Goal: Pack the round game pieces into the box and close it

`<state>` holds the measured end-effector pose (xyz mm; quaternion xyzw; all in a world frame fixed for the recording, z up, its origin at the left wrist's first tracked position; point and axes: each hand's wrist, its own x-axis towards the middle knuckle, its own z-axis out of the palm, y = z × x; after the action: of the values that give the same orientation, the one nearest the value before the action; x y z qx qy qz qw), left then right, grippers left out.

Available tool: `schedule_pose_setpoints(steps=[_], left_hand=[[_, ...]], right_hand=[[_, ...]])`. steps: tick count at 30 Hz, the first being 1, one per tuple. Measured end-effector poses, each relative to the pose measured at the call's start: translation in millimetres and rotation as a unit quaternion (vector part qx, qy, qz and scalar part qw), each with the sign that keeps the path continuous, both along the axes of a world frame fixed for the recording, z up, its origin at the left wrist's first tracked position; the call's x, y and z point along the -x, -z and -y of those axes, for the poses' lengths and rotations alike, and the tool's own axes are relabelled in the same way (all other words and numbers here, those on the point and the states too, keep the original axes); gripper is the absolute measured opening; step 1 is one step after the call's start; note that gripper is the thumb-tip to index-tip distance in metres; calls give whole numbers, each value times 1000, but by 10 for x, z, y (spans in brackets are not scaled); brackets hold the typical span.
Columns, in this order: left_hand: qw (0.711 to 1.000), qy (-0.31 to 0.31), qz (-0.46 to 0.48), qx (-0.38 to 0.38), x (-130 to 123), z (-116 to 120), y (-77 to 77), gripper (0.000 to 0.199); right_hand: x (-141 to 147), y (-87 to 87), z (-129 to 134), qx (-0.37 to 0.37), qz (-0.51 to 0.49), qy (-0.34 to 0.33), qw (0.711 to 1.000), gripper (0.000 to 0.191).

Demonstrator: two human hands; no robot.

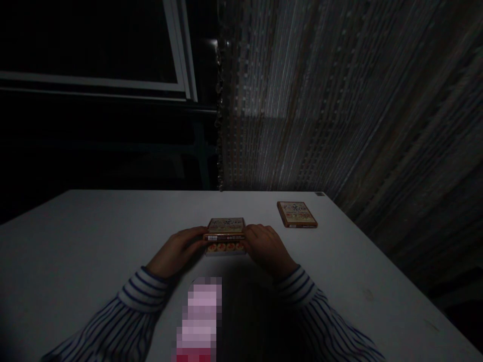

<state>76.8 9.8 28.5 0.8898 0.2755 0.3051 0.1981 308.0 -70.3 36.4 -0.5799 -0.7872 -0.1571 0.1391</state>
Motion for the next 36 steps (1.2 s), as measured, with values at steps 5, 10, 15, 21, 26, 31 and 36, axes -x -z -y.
schedule_pose_setpoints(steps=[5,10,15,21,26,31,36], left_hand=[[1000,6,3,10,6,5,-3,28],[1000,6,0,10,12,1,6,28],[1000,0,-8,9,15,-12,36,27],[1000,-1,-8,2,12,-15,45,27],[1000,3,-6,3,10,1,28,26],[1000,-2,-10,-5,16,-2,53,27],[1000,0,-15,-5,21,1,60,28]], right_hand=[[-7,13,0,3,-3,-2,1000,22],[10,-2,11,7,4,5,1000,21],[15,-3,6,14,3,5,1000,21],[2,21,7,-1,2,-8,1000,25],[7,16,12,-6,8,-15,1000,25],[14,26,11,-3,8,-11,1000,24],[6,52,6,-13,11,-21,1000,24]])
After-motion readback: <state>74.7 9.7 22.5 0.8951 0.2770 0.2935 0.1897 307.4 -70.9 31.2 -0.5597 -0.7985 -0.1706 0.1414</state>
